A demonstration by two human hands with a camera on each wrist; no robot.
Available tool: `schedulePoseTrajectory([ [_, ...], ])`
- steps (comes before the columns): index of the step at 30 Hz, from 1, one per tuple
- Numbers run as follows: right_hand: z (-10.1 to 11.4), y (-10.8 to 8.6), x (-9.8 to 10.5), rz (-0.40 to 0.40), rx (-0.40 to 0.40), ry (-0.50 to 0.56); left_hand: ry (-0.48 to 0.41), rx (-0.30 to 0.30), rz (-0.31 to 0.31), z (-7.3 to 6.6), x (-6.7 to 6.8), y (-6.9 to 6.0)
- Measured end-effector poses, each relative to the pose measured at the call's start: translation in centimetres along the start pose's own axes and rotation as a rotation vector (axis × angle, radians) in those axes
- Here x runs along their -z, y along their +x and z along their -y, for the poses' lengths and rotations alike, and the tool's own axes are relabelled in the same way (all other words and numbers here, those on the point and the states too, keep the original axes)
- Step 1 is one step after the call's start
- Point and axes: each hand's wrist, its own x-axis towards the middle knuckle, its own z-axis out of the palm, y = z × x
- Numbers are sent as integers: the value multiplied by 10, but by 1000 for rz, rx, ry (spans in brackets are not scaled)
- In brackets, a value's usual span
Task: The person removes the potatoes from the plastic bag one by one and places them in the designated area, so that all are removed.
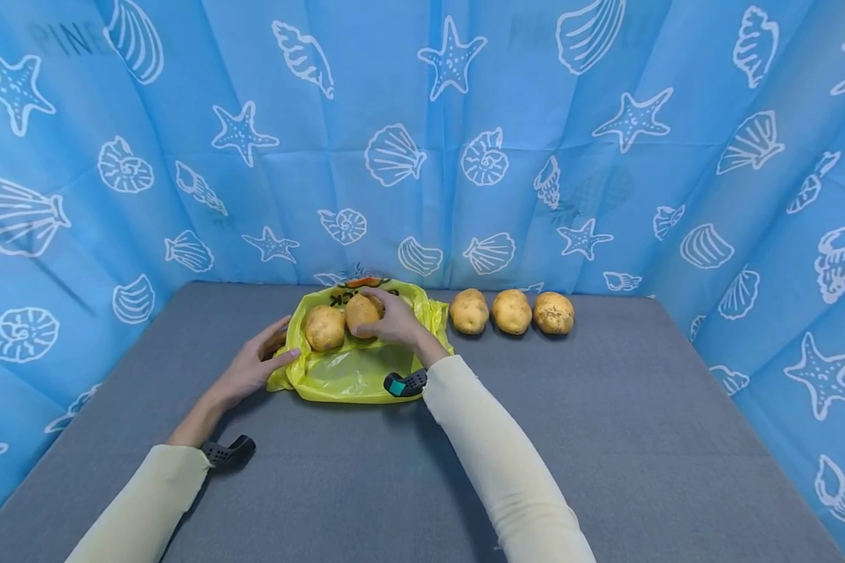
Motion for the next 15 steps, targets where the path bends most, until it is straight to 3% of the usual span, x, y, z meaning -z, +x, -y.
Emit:
schedulePoseTrajectory([
  [15,15,-29,16,-11,112,113,12,-24,-5,1,-1,-1],
])
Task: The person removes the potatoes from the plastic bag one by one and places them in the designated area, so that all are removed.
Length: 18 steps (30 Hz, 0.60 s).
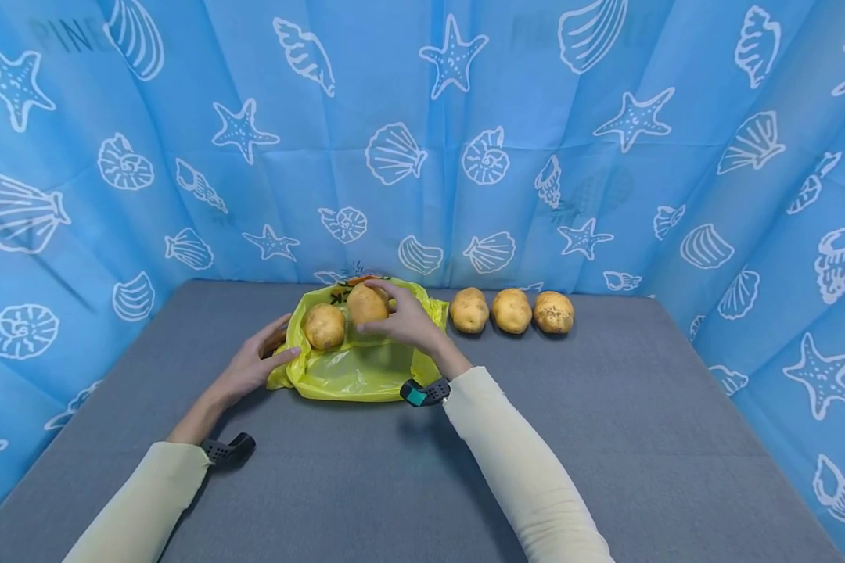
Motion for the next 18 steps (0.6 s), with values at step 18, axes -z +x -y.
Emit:
schedulePoseTrajectory([
  [18,5,-58,41,-73,106,123,8,-8,-1,1,0,0],
])
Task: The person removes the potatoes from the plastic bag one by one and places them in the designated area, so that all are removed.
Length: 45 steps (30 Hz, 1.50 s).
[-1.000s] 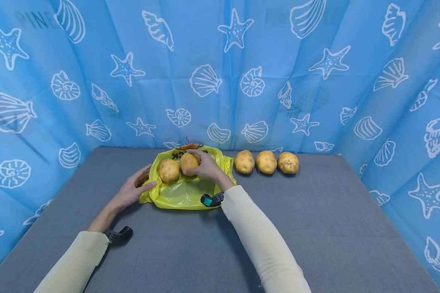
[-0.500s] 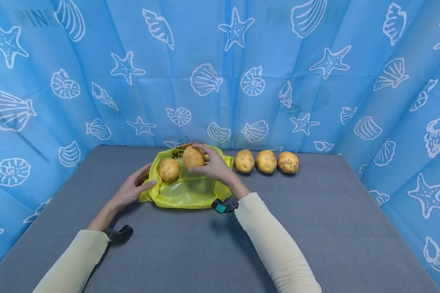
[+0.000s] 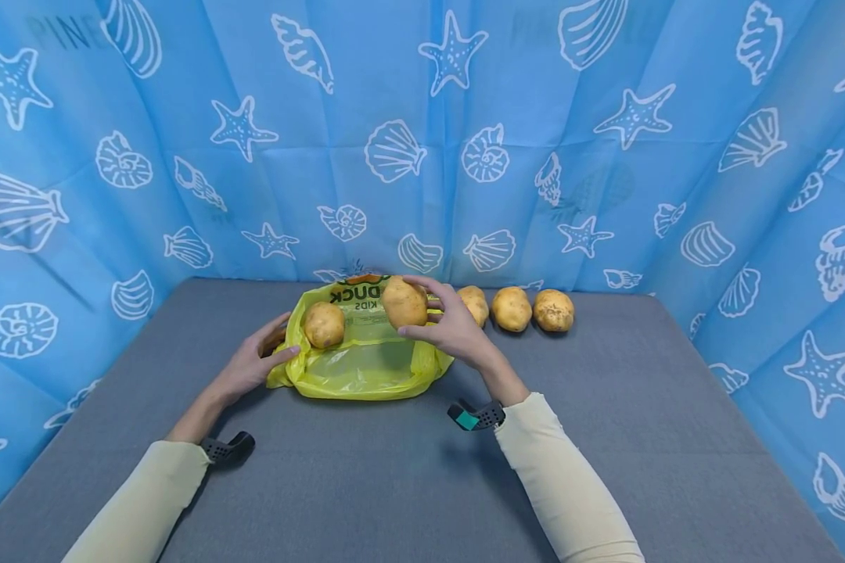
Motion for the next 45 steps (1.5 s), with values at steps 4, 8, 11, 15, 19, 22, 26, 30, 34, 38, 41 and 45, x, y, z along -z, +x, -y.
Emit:
schedulePoseTrajectory([
  [4,1,-12,13,-22,18,-11,-2,15,4,-13,0,-5],
  [8,1,-25,28,-67,5,-28,7,29,7,-12,0,-3],
  [11,1,-34,40,-112,-16,-31,10,27,4,-4,0,0],
  [15,-2,-42,56,-177,-32,-33,2,14,2,-3,0,-2],
  [19,-1,-47,71,-230,-14,-35,1,3,1,-4,1,-1],
  [22,0,-51,81,-270,-6,-7,2,1,1,-3,1,-1],
  [26,0,-58,94,-327,0,69,4,-1,1,-4,1,-1],
  [30,-3,-65,108,-377,12,175,0,-2,1,-5,1,-1],
  [34,-8,-72,121,-424,-1,276,-12,1,3,-4,1,-2],
  [38,-12,-79,133,-471,-26,342,-3,-2,3,-4,1,-1],
  [41,-14,-84,140,-507,-39,377,4,-8,4,-3,1,0],
  [45,-19,-90,148,-558,-55,399,4,-9,6,-2,1,0],
])
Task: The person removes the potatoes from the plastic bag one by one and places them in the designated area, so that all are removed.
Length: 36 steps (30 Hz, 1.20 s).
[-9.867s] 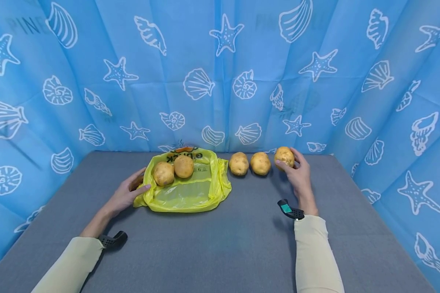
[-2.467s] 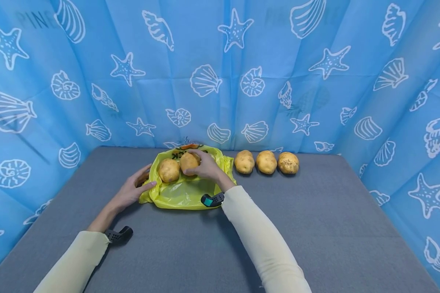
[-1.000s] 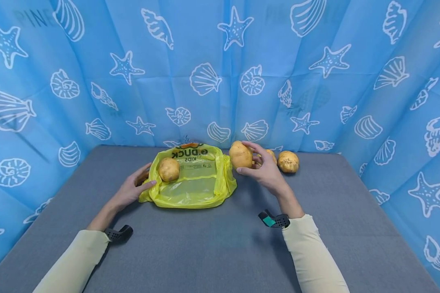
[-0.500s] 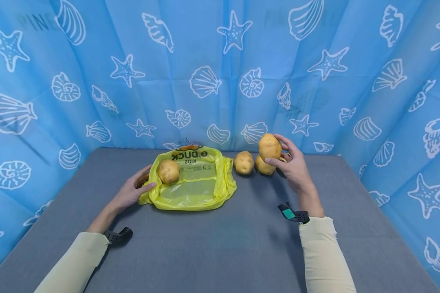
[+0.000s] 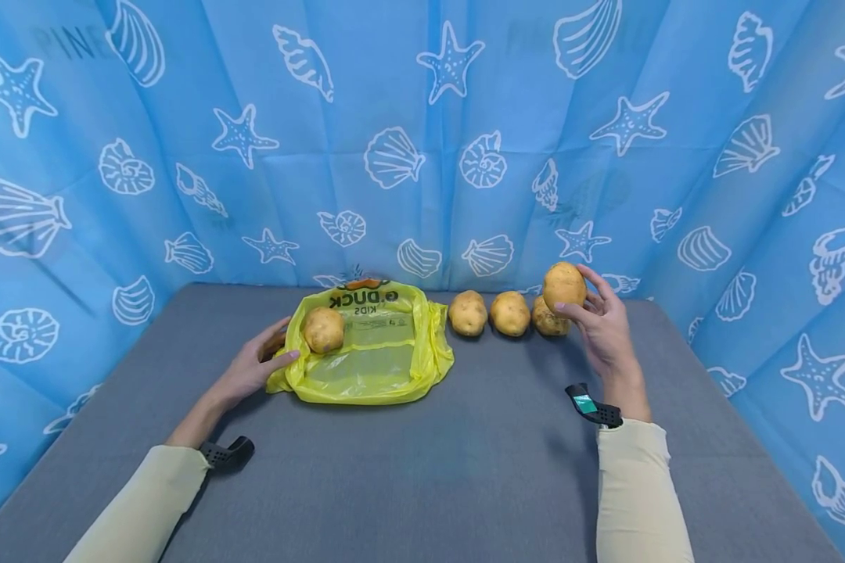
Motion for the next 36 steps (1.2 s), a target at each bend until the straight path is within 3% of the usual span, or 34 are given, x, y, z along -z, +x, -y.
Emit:
schedulePoseTrajectory([
  [14,-18,3,35,-213,-51,-83,14,7,-3,2,-1,-1],
  [25,-48,8,56,-421,-167,-452,13,-1,-3,1,-1,0],
  [31,-64,10,62,-480,-164,-503,11,-5,-5,2,0,0],
  [36,-73,11,64,-509,-96,-631,8,-4,-5,2,0,0],
])
